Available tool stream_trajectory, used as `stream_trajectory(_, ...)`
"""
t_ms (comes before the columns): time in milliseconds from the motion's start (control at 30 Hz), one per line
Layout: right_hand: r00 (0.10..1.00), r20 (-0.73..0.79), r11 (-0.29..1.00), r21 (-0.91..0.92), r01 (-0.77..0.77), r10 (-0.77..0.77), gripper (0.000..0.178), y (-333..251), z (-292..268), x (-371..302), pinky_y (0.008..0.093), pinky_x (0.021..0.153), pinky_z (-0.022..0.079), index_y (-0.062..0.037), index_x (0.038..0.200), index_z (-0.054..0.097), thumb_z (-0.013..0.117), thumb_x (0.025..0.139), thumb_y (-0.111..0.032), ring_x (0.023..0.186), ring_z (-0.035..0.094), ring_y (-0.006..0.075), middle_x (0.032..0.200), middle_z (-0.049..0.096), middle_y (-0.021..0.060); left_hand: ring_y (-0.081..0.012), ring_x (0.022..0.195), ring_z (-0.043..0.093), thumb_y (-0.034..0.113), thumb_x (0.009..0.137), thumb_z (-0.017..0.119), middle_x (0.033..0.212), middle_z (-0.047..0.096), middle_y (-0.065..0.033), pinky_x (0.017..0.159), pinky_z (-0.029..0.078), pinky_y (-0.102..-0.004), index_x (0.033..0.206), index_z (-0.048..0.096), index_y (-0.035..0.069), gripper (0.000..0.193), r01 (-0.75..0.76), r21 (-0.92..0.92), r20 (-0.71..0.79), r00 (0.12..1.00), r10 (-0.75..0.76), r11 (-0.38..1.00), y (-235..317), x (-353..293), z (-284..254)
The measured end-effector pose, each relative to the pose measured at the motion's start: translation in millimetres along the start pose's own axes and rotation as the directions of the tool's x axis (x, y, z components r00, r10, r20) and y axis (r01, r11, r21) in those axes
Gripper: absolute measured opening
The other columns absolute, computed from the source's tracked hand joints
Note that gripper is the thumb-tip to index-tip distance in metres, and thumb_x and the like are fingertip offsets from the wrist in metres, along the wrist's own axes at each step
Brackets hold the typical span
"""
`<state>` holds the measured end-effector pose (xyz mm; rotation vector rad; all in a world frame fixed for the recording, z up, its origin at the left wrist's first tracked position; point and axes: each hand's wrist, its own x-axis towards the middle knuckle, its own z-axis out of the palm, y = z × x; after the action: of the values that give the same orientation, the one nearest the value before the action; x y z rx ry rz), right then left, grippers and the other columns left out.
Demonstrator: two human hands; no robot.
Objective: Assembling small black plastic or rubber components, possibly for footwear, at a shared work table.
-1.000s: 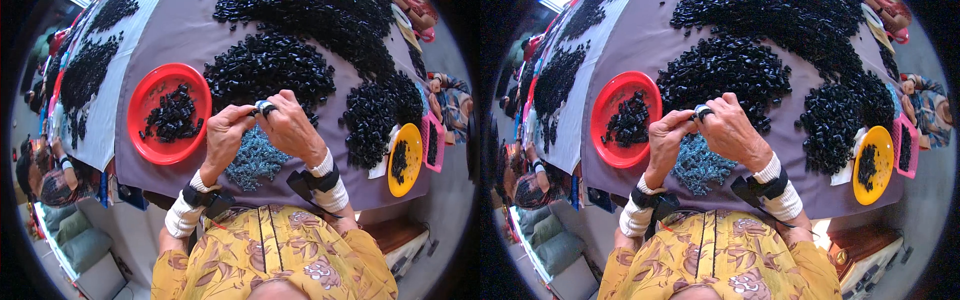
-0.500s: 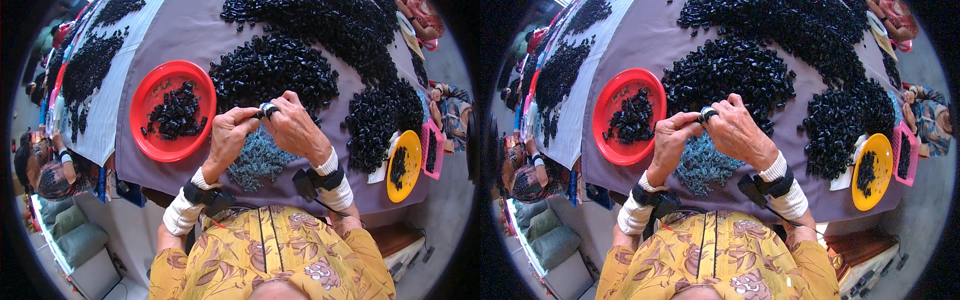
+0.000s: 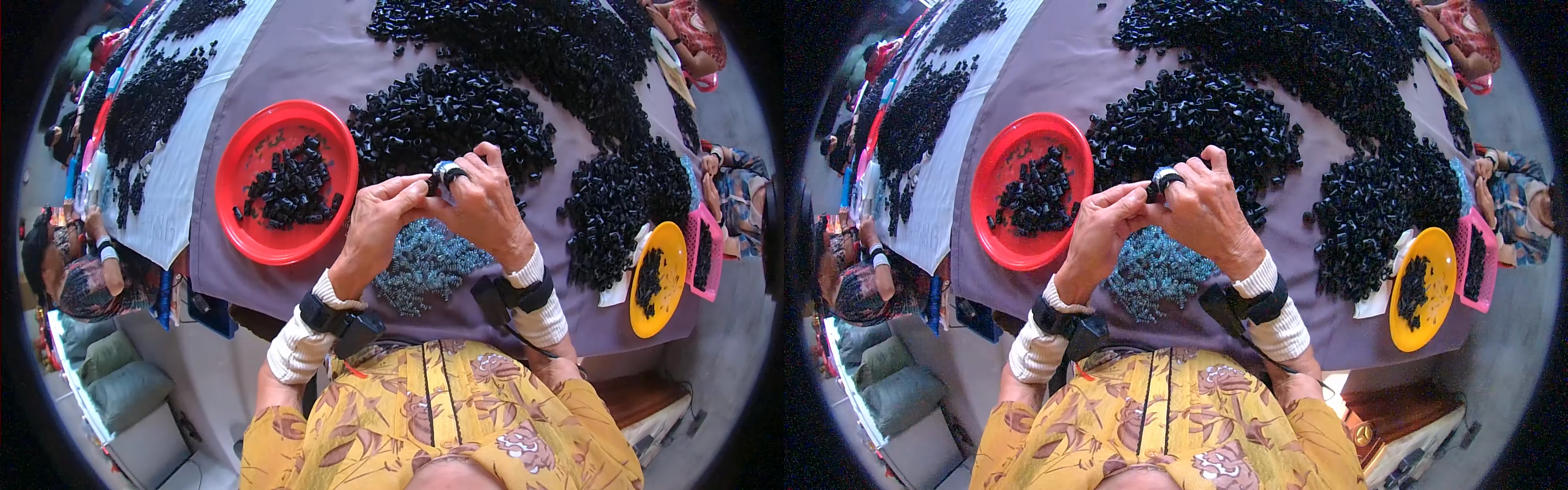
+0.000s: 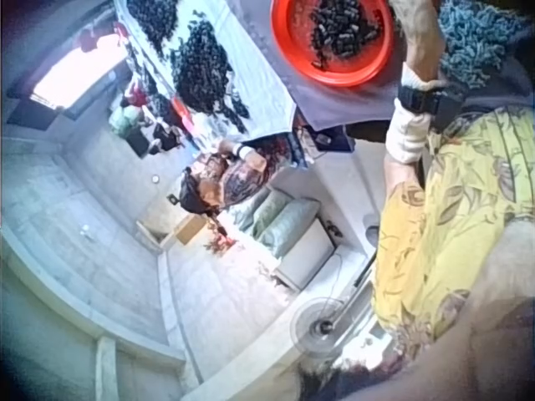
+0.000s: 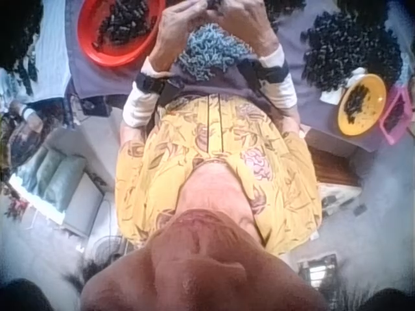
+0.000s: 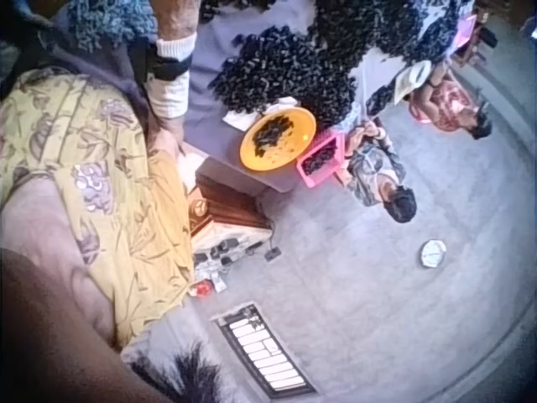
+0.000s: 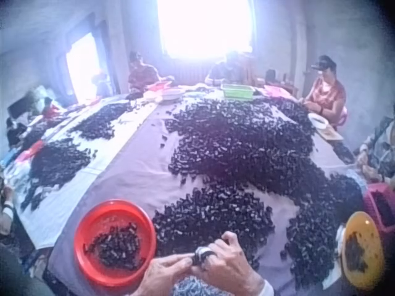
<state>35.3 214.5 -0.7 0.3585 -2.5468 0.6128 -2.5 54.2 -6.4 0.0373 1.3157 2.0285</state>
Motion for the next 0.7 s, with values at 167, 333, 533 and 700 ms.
stream_trajectory(167,0.999,0.033,1.000,0.018,-0.001,0.001,0.025,0.5,-3.1,-2.7,0.0400,0.080,0.037,-0.0052,0.064,0.057,0.071,0.064,-0.026,0.068,0.055,0.0235,0.066,0.055,0.0079,-0.0139,0.084,0.063,0.013,0.091,0.054,0.095,0.064,-0.0086,0.077,0.052,-0.0277,0.103,0.061,-0.004,0.022,0.031,0.028,0.026,0.999,-0.032,0.999,-0.1,-2.5,-2.2)
stream_trajectory(333,0.995,0.095,1.000,0.017,-0.019,0.018,0.028,-0.2,-6.7,-1.1,0.0397,0.079,0.037,-0.0050,0.063,0.057,0.072,0.065,-0.029,0.065,0.054,0.0238,0.064,0.055,0.0081,-0.0134,0.081,0.064,0.014,0.090,0.055,0.091,0.065,-0.0082,0.076,0.052,-0.0270,0.102,0.062,-0.004,0.022,0.016,0.104,0.049,0.999,-0.021,0.995,-0.3,-1.2,-4.8)
stream_trajectory(533,0.997,0.076,1.000,0.013,0.001,-0.002,0.034,1.3,-6.3,-2.1,0.0394,0.076,0.037,-0.0052,0.060,0.055,0.073,0.066,-0.034,0.062,0.053,0.0234,0.062,0.054,0.0083,-0.0127,0.078,0.064,0.016,0.090,0.055,0.089,0.066,-0.0070,0.074,0.052,-0.0257,0.100,0.063,-0.003,0.023,-0.034,0.230,0.081,0.997,0.015,0.972,0.3,-3.5,-3.1)
stream_trajectory(700,0.997,0.065,0.999,0.012,0.034,-0.035,0.036,0.8,-7.2,-3.1,0.0391,0.077,0.037,-0.0053,0.061,0.055,0.074,0.065,-0.036,0.064,0.053,0.0225,0.062,0.054,0.0076,-0.0103,0.076,0.062,0.017,0.090,0.055,0.087,0.065,-0.0053,0.072,0.051,-0.0234,0.097,0.063,-0.003,0.022,-0.065,0.298,0.106,0.994,0.034,0.952,2.6,-7.7,2.2)
